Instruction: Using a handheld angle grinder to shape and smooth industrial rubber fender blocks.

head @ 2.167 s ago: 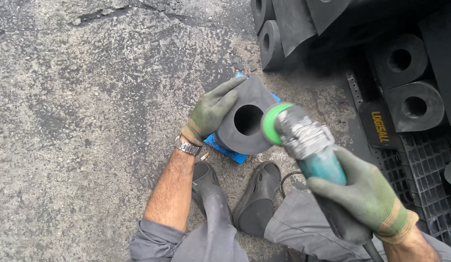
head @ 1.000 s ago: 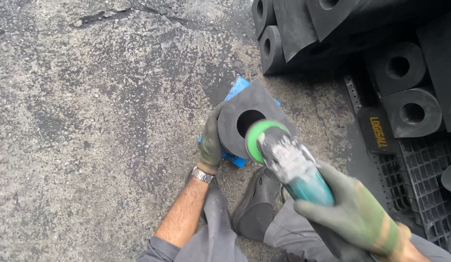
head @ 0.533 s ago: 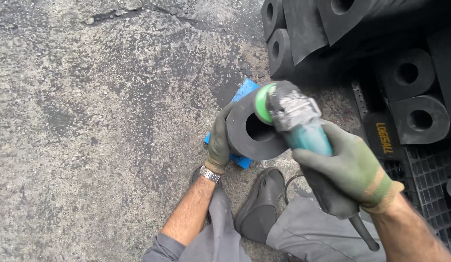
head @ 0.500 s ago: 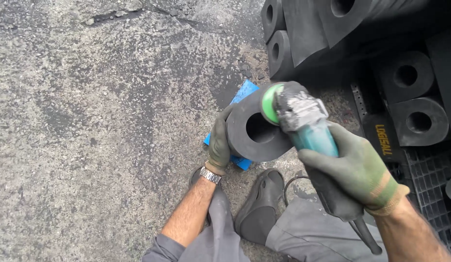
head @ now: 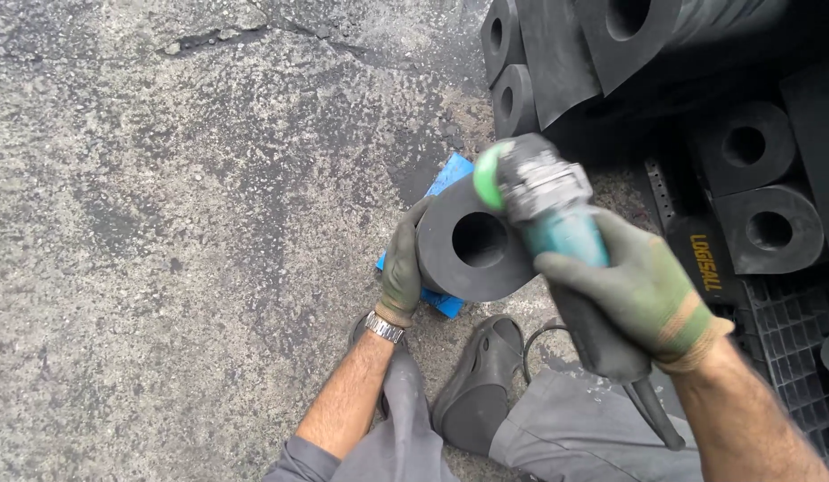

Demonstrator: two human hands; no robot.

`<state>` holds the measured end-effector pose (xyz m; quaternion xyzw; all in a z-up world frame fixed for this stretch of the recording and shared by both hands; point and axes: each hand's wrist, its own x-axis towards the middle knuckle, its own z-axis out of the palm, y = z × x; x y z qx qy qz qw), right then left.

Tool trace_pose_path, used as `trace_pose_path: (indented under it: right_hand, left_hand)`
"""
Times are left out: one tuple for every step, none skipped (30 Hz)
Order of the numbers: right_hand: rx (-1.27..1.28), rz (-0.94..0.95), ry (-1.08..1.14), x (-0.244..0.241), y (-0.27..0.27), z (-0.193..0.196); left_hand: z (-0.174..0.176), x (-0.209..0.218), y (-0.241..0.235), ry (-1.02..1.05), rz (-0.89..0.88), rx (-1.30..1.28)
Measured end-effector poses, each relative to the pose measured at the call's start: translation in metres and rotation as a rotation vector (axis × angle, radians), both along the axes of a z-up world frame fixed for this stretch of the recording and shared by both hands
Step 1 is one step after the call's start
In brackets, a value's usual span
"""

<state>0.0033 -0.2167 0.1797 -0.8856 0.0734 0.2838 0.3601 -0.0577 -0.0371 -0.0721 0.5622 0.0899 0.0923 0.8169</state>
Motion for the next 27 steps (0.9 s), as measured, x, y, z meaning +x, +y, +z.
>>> trace_pose_path:
  right_hand:
    - [-0.003,0.0,-0.004,-0.001,-0.014,-0.001]
    - [0.014,-0.096,-0.027,-0.002,-0.029,-0.004]
    - [0.032,-0.191,-0.049,-0.003,-0.043,-0.006]
    - [0.032,-0.191,-0.055,-0.009,-0.058,-0.008]
    - [0.07,-0.245,-0.075,-0.016,-0.074,-0.008]
    - [0.118,-0.289,-0.095,-0.02,-0.087,-0.011]
    - [0.129,-0.279,-0.1,-0.032,-0.114,-0.024]
    - [0.275,-0.418,-0.021,-0.038,-0.136,-0.04]
    - [0.424,-0.55,0.065,-0.043,-0.158,-0.056]
    - [0.455,-0.53,0.041,-0.044,-0.164,-0.067]
    - [0.49,-0.694,0.193,-0.044,-0.171,-0.079]
    - [0.515,-0.856,0.362,-0.048,-0.179,-0.09]
    - [0.541,-0.837,0.349,-0.046,-0.203,-0.12]
    - [0.894,-0.605,0.412,-0.052,-0.228,-0.147]
    - [1.229,-0.345,0.467,-0.057,-0.253,-0.177]
    - [1.241,-0.332,0.456,-0.058,-0.244,-0.173]
    - [1.326,-0.313,0.379,-0.059,-0.236,-0.17]
    - [1.402,-0.301,0.313,-0.064,-0.232,-0.164]
    - [1.405,-0.297,0.313,-0.063,-0.227,-0.159]
    - [1.361,-0.314,0.3,-0.063,-0.222,-0.152]
    - [1.316,-0.331,0.286,-0.063,-0.217,-0.147]
    - [1.315,-0.329,0.285,-0.059,-0.213,-0.142]
    - [1.248,-0.361,0.264,-0.055,-0.21,-0.138]
    - [1.172,-0.411,0.249,-0.061,-0.21,-0.133]
    - [1.163,-0.427,0.255,-0.065,-0.206,-0.125]
    - [1.078,-0.497,0.248,-0.079,-0.203,-0.117]
    - [0.99,-0.563,0.244,-0.091,-0.2,-0.109]
  left_hand:
    - [0.007,-0.002,0.002,-0.004,0.0,-0.003]
    - [0.013,-0.002,0.005,0.02,0.01,0.099]
    - [0.019,-0.003,0.008,0.043,0.021,0.2]
    - [0.038,-0.004,0.009,0.038,0.022,0.2]
    - [0.057,-0.006,0.01,0.087,0.056,0.27]
    - [0.078,-0.009,0.015,0.138,0.102,0.348]
    - [0.091,-0.011,0.013,0.133,0.114,0.356]
    - [0.105,-0.006,0.016,0.002,0.078,0.677]
    - [0.12,-0.001,0.019,-0.126,0.04,0.998]
    - [0.124,0.007,0.011,-0.152,0.067,1.022]
    - [0.127,0.015,0.003,-0.152,-0.035,1.183]
    - [0.13,0.019,-0.007,-0.138,-0.145,1.339]
    - [0.138,0.026,-0.016,-0.151,-0.122,1.361]
    - [0.146,0.027,-0.027,-0.09,-0.184,1.419]
    - [0.152,0.028,-0.038,-0.026,-0.244,1.474]
    - [0.152,0.021,-0.043,-0.037,-0.232,1.486]
    - [0.15,0.015,-0.049,-0.171,-0.366,1.511]
    - [0.148,0.006,-0.057,-0.295,-0.508,1.519]
    - [0.128,-0.01,-0.056,-0.294,-0.505,1.523]
    - [0.107,-0.027,-0.054,-0.438,-0.668,1.351]
    - [0.086,-0.044,-0.052,-0.584,-0.812,1.168]
    - [0.095,-0.044,-0.041,-0.584,-0.81,1.168]
    - [0.103,-0.045,-0.03,-0.591,-0.751,1.007]
    - [0.112,-0.052,-0.021,-0.59,-0.704,0.831]
    - [0.128,-0.043,-0.017,-0.584,-0.715,0.815]
    - [0.143,-0.04,-0.014,-0.428,-0.4,0.92]
    - [0.156,-0.034,-0.011,-0.268,-0.085,1.016]
